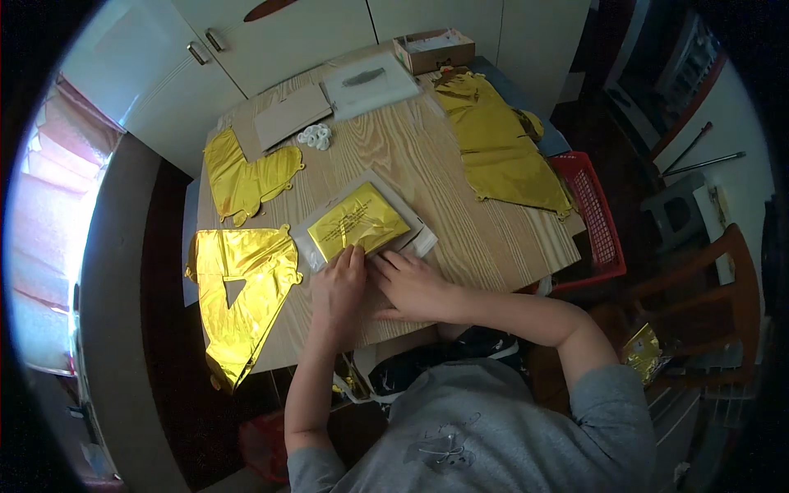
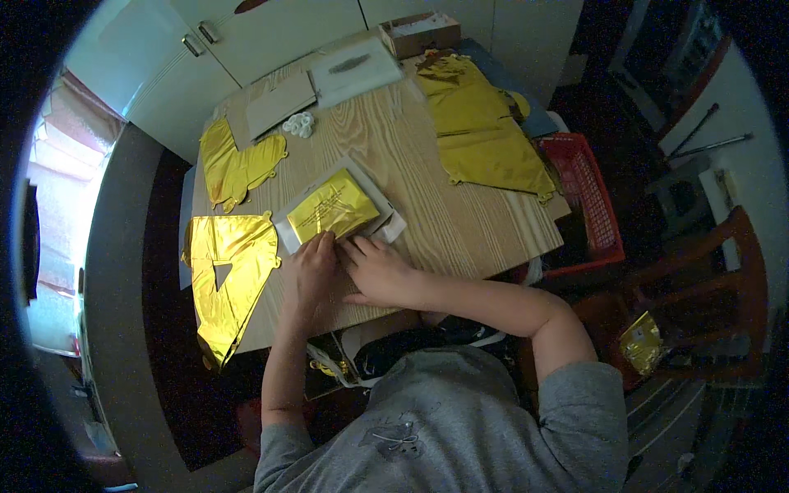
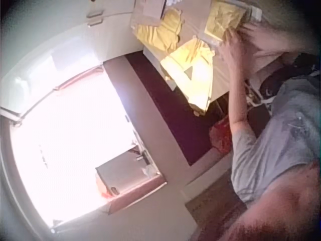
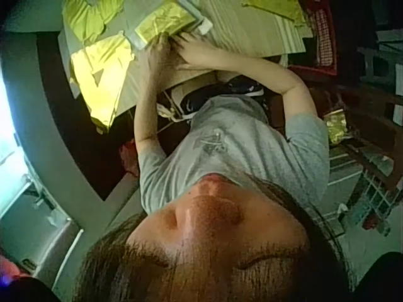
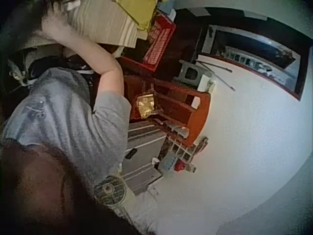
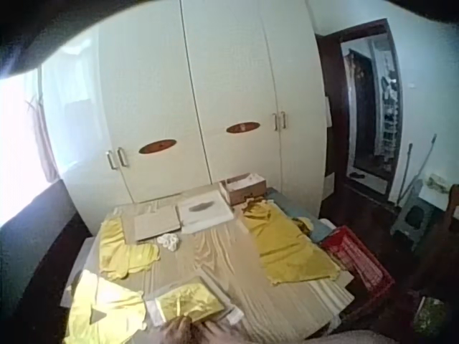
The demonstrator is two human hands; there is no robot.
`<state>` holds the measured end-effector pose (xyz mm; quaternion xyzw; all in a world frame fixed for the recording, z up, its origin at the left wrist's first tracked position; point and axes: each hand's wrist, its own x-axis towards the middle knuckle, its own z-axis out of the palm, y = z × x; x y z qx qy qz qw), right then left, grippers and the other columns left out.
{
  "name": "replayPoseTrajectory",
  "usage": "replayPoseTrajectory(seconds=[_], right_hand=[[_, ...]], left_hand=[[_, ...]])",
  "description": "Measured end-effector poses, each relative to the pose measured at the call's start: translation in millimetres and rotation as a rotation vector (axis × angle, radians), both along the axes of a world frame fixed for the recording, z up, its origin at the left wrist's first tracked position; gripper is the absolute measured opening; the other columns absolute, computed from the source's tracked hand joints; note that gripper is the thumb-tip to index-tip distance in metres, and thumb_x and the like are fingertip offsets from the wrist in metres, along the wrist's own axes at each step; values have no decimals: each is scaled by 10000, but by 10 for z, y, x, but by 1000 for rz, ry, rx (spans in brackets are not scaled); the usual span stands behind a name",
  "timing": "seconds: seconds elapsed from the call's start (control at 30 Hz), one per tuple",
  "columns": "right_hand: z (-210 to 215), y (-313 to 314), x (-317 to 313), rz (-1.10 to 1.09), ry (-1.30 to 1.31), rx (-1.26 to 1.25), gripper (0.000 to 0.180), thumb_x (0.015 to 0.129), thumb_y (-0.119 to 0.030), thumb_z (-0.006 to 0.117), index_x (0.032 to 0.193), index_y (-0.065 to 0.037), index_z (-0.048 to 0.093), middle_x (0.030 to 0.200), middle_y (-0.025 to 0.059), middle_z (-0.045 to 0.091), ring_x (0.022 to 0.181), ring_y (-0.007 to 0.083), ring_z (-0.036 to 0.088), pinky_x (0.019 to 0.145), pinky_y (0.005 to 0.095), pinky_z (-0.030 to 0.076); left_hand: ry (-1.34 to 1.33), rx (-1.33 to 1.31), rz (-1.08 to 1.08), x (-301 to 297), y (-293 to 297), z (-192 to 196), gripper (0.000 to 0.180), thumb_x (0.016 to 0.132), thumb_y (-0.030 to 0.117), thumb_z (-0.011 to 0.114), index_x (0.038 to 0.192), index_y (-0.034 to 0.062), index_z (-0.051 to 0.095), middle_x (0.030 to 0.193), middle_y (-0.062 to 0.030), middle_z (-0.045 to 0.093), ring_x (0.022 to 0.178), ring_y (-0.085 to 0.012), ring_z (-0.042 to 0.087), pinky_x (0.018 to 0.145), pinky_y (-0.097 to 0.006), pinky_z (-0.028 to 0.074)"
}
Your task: Manually folding and organizing gold foil sheets on a table.
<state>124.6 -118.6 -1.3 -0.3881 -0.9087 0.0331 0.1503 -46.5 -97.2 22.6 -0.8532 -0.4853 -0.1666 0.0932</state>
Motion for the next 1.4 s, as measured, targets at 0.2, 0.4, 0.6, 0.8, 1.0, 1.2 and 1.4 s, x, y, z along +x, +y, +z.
replayPoseTrajectory(seconds=[0.2,0.4,0.6,0.8,1.0,1.2,1.4], right_hand=[[58,-76,283,-28,-9,54,728,806,-531,604,1270,19,494,1329,168,474,1252,316,402,1040,443,327],[-7,-34,312,-16,65,69,708,770,-525,645,1229,3,535,1295,112,496,1174,270,429,989,417,347],[80,-21,229,-37,-5,-9,755,790,-558,607,1262,22,502,1284,120,494,1156,261,428,986,404,339],[-48,37,117,-12,-13,55,809,785,-609,585,1256,43,502,1262,140,497,1211,281,395,1030,412,298],[157,190,-1,-43,-90,-251,842,738,-650,603,1216,40,544,1264,139,500,1241,276,354,1056,416,254],[20,181,-107,-165,-67,-158,798,706,-630,640,1220,-25,559,1271,124,493,1256,291,337,1056,479,227],[-38,208,-174,-230,-63,-133,743,700,-580,629,1235,-71,554,1257,100,509,1200,294,378,1015,487,248]], left_hand=[[-6,31,0,41,-79,-2,305,812,176,621,1054,-10,607,1072,-143,660,985,-256,652,751,-344,550],[-49,36,-31,47,-104,16,336,796,196,645,1052,-20,616,1073,-158,658,986,-272,646,768,-354,545],[-19,2,-39,-16,-47,19,277,776,110,607,1028,-5,603,1020,-145,663,902,-267,654,726,-352,542],[13,-13,-41,-5,-10,22,301,771,115,592,1051,4,591,1028,-133,664,881,-251,656,719,-341,539],[13,-19,-25,-31,35,-30,320,785,115,576,1087,10,593,1046,-121,668,887,-236,659,726,-332,542],[26,8,-15,-4,39,-26,318,778,108,574,1078,6,600,1047,-108,671,879,-223,662,704,-324,547],[-7,25,-16,43,14,42,307,769,101,580,1062,13,608,1015,-95,673,871,-216,664,688,-322,547]])
